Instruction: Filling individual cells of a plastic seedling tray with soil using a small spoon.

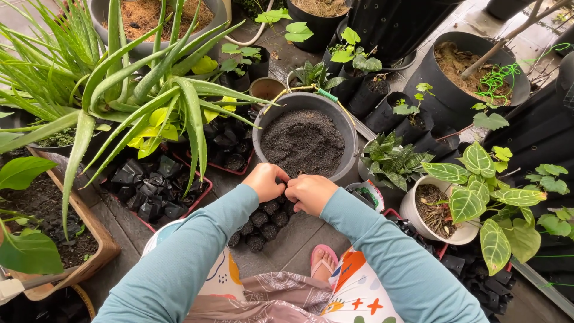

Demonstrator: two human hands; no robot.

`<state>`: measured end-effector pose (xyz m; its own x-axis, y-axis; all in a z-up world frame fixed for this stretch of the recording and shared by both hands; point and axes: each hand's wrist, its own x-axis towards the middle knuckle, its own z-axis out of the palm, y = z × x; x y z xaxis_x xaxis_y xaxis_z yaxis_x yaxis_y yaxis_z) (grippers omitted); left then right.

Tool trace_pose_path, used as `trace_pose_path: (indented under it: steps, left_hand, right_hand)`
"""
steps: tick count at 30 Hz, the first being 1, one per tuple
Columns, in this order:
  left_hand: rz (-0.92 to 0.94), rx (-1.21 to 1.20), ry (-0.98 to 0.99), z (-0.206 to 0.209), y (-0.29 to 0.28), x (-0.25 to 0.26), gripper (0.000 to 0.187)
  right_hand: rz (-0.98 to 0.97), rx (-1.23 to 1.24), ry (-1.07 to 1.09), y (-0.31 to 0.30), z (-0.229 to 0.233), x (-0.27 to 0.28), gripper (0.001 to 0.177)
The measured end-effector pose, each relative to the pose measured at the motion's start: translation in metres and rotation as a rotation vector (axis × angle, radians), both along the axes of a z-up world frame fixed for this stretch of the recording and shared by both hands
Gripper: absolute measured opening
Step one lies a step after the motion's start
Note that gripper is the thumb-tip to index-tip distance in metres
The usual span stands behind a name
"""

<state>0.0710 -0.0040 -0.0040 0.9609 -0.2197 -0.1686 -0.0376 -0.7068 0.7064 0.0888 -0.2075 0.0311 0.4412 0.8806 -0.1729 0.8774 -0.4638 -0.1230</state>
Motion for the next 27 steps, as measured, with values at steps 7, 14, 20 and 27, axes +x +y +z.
trace_pose_path:
  steps: [7,14,20,27]
  left_hand:
    - [-0.118,0.081,-0.025,0.009,-0.001,-0.002,0.027]
    - [-0.21,0.291,-0.457,0.03,-0.009,-0.02,0.014]
    - [-0.399,0.397,-0.494,0.023,-0.015,-0.023,0.037]
    - [-0.487,0.695,-0.493,-0.021,-0.026,-0.017,0.02]
  right_hand:
    - [-0.033,-0.078,-0.251,-0.008,-0.052,0.027,0.03]
    - [-0.05,0.033,-0.145,-0.028,-0.077,0.054,0.032]
    - [-0.059,0.004,-0.115,-0.027,-0.064,0.049,0.027]
    - [-0.15,-0.122,-0.07,-0.019,-0.058,0.038,0.024]
